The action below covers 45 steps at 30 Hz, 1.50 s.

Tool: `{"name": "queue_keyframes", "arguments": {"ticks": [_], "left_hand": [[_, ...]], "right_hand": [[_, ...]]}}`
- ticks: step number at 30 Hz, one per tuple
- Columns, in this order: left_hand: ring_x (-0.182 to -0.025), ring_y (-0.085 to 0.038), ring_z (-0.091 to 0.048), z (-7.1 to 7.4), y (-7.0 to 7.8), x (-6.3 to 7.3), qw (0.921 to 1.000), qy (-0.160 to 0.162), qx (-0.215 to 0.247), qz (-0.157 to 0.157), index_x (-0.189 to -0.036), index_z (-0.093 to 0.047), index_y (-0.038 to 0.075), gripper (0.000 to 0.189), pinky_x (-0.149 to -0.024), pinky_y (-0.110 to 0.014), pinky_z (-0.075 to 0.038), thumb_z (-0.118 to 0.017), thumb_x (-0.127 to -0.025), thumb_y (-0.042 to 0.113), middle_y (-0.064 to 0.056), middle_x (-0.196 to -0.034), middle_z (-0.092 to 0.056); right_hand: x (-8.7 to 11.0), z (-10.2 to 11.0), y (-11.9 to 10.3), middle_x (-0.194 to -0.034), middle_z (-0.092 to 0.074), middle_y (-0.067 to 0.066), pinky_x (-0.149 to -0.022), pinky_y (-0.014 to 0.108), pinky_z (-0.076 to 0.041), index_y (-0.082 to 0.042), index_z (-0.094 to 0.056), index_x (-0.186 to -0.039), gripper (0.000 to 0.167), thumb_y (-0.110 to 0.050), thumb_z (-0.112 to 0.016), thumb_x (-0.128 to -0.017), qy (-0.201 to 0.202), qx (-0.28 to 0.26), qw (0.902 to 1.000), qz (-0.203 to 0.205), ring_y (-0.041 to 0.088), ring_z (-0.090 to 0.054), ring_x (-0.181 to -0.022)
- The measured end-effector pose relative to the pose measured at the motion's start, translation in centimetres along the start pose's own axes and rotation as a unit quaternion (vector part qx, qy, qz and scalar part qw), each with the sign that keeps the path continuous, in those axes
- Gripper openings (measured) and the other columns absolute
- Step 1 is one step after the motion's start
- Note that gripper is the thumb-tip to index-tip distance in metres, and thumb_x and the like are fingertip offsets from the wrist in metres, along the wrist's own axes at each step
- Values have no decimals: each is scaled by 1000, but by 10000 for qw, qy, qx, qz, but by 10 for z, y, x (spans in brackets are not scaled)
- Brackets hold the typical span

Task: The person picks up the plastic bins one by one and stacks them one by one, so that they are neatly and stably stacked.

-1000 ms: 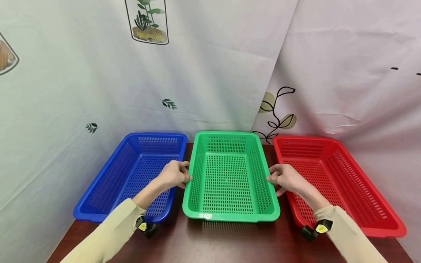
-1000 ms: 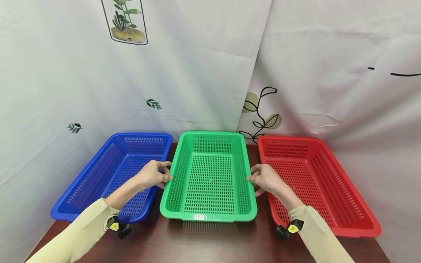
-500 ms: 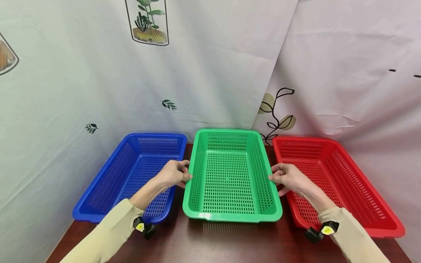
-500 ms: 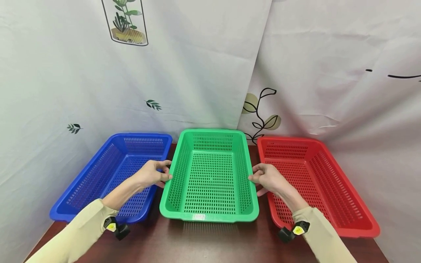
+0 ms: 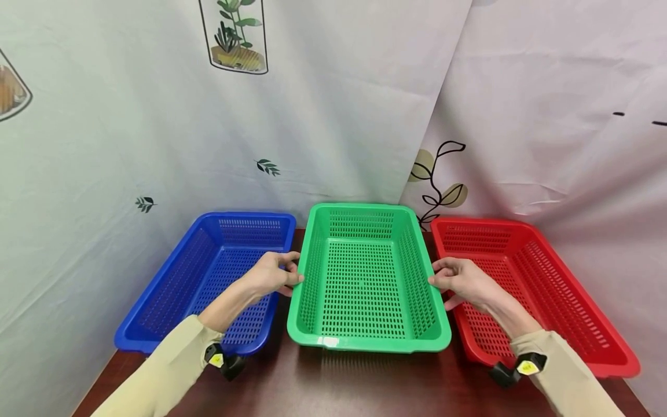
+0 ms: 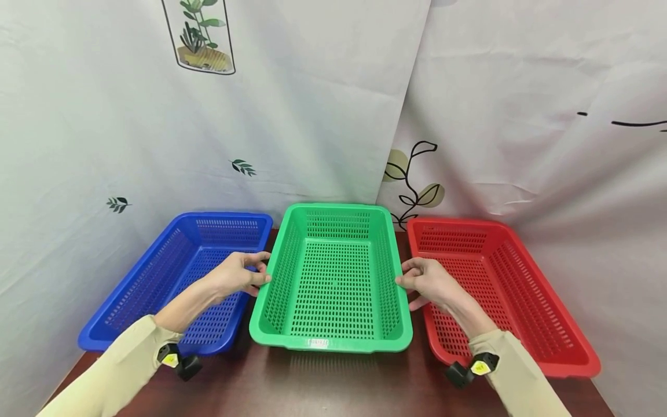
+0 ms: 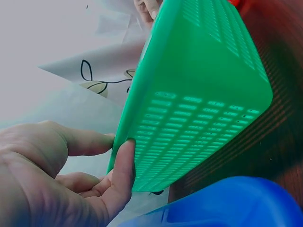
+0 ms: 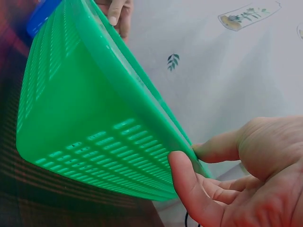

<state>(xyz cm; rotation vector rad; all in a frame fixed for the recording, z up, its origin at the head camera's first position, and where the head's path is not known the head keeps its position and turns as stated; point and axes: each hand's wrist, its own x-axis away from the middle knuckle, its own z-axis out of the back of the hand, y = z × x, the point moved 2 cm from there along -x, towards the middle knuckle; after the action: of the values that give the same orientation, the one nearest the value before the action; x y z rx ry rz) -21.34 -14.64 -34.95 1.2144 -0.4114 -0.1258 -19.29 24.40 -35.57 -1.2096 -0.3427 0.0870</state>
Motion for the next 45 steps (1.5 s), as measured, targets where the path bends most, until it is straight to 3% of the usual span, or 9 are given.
{"name": "queue_keyframes", "arguments": {"ticks": [17, 28, 37, 45], "left_hand": [[-82, -20, -62, 11, 11, 7, 9999, -58, -89, -89, -151, -30, -12, 67, -72, -39, -59, -65, -94, -2, -11, -91, -49], [-74, -19, -57, 23, 23, 15, 9994, -95, -130, -310, -152, -28, -11, 68, -72, -42, -57, -64, -95, 0, -11, -92, -49], [-78, -18, -60, 28, 29, 20, 9995, -63, 44, -295, -151, -28, -13, 67, -67, -35, -57, -64, -96, -1, -11, -91, -50], [-79, -18, -63, 37, 32, 25, 9990, -55, -59, -444, -148, -34, -13, 60, -68, -36, -58, -62, -96, -1, -11, -90, -50]], "right_hand": [[9, 5, -16, -87, -57, 11, -60, 40, -61, 18, -37, -134, 54, -6, -67, -95, -3, -155, 9998, 99, 24, -65, -77], [13, 5, -27, -89, -56, 11, -61, 40, -61, 17, -37, -134, 54, -8, -66, -96, -89, -304, 9992, 262, 23, -63, -79], [12, 2, -31, -86, -55, 8, -61, 41, -60, 17, -37, -134, 53, -7, -66, -96, -109, -350, 9985, 407, 20, -63, -79], [11, -4, -39, -93, -63, 14, -62, 42, -61, 16, -41, -131, 48, -7, -65, -97, -158, -442, 9975, 535, 25, -68, -77]]}}
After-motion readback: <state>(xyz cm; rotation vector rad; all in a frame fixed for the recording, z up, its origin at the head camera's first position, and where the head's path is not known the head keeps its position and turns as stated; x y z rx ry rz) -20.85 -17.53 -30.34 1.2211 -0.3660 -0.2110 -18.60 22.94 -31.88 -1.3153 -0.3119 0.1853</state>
